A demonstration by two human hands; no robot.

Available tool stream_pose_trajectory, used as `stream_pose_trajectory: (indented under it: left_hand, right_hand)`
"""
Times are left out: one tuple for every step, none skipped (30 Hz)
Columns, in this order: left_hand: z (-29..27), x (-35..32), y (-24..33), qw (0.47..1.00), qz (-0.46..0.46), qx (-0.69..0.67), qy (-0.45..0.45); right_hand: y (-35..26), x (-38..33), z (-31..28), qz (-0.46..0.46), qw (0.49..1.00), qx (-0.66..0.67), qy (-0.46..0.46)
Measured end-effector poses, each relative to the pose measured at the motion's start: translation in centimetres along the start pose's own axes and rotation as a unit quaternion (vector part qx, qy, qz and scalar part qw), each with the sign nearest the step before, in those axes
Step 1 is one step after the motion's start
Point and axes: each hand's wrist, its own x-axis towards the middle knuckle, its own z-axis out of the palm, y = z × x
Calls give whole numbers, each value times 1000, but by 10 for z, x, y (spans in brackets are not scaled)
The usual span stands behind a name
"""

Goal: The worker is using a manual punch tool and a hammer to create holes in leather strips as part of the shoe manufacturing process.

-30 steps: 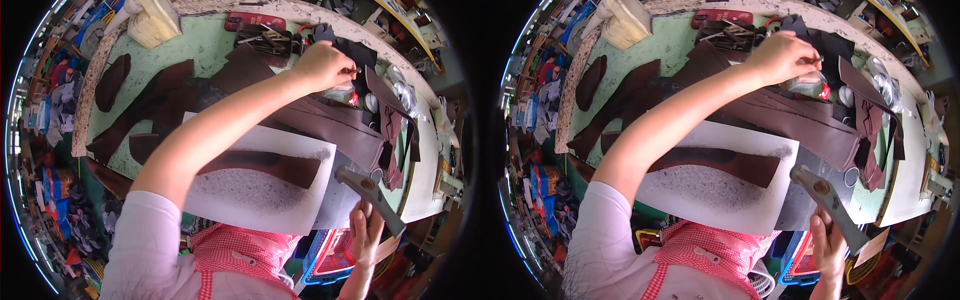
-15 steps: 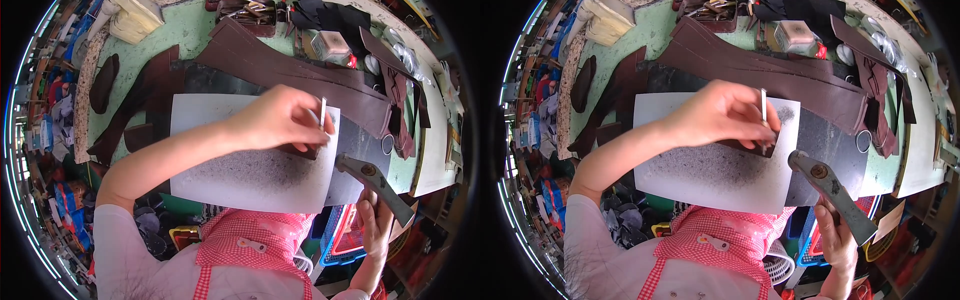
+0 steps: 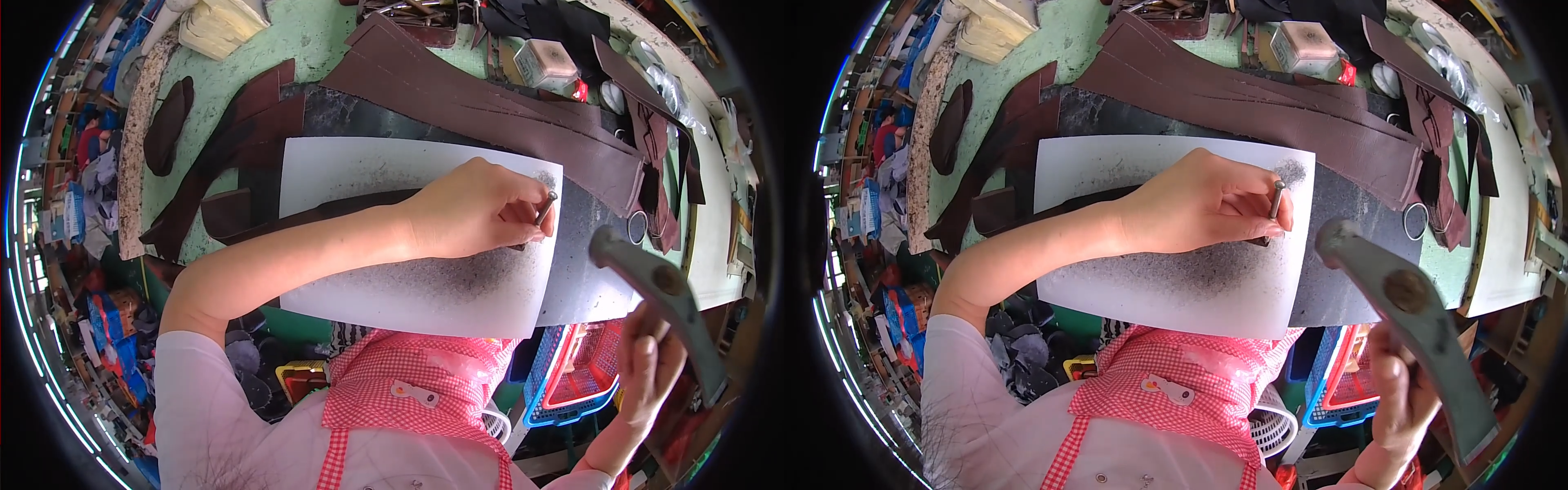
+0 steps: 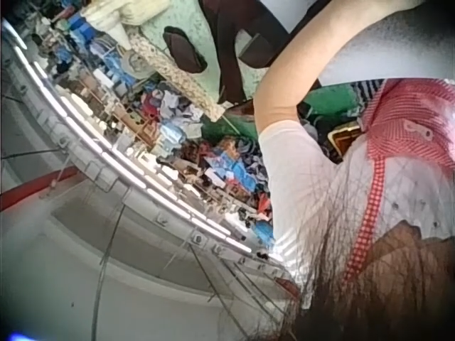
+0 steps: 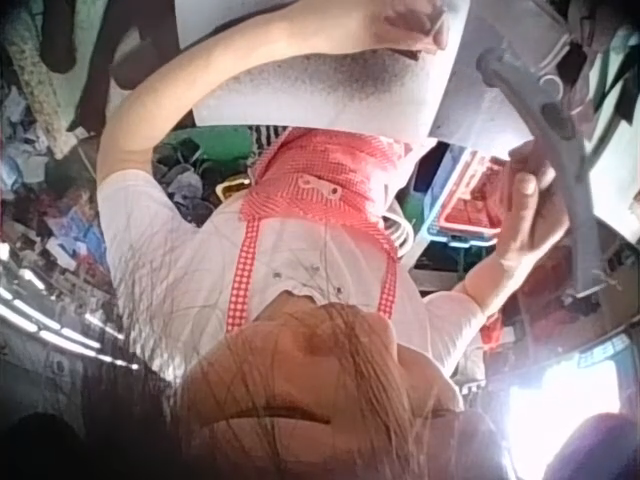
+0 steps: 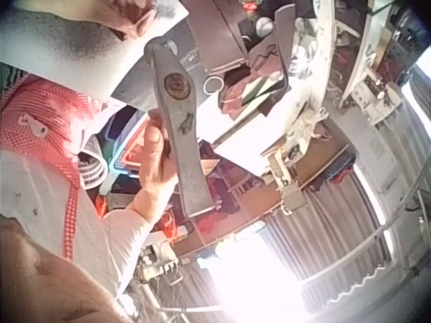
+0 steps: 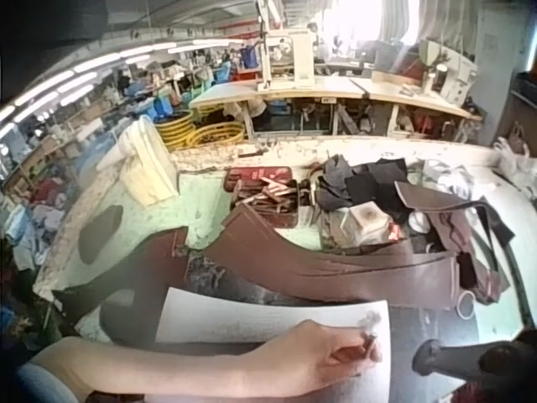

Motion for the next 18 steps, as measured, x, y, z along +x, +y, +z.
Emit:
stream_pose_trajectory:
  left_hand:
    - [2, -1, 0, 1000, 11, 23, 14]
    - [5, -3, 0, 1000, 14, 12, 7]
    - [8, -5, 1, 992, 49, 116, 16]
    - [11, -8, 1, 971, 103, 214, 37]
    - [14, -9, 1, 952, 138, 269, 57]
    - [14, -11, 0, 952, 135, 267, 63]
    - [14, -12, -1, 942, 163, 288, 61]
    - [12, -12, -2, 930, 187, 314, 45]
    - [9, -11, -4, 932, 170, 317, 36]
    - [6, -9, -5, 931, 179, 314, 46]
    - [2, -7, -7, 985, 98, 135, 37]
    - [0, -6, -7, 998, -19, -41, 32]
    - [-3, -6, -7, 999, 8, 44, 18]
    - [-4, -6, -7, 999, -5, 39, 13]
    - [-4, -6, -6, 999, 5, 49, 13]
    - [-4, -7, -5, 997, 35, 62, 14]
    - [-3, -8, -3, 998, 17, 63, 13]
    - [-2, -9, -1, 997, 21, 73, 17]
  right_hand:
    - [-2, 1, -2, -47, 999, 16, -3]
    - [-3, 2, -4, -51, 998, 42, -3]
    - [-5, 4, -5, -29, 999, 32, 7]
    - [-6, 5, -5, -15, 1000, 20, -12]
    - [-7, 5, -3, -4, 999, -9, -39]
    - [-8, 6, 0, -4, 996, -71, -54]
    - [-8, 6, 4, -11, 986, -157, -58]
    - [-7, 5, 8, -25, 969, -223, -101]
    - [-7, 5, 13, -39, 958, -269, -88]
    - [-6, 5, 16, -20, 967, -248, -56]
    - [-4, 4, 19, 1, 986, -165, -33]
    - [-4, 3, 20, 2, 992, -122, -30]
    - [-2, 2, 20, 3, 997, -79, -26]
    - [-2, 1, 18, 3, 999, -36, -23]
    - [-1, -1, 16, -4, 999, -53, -7]
    - [-1, -2, 14, 1, 996, -90, 7]
    - [-1, -3, 11, 10, 998, -66, 13]
    - [-1, -3, 9, -1, 998, -56, 31]
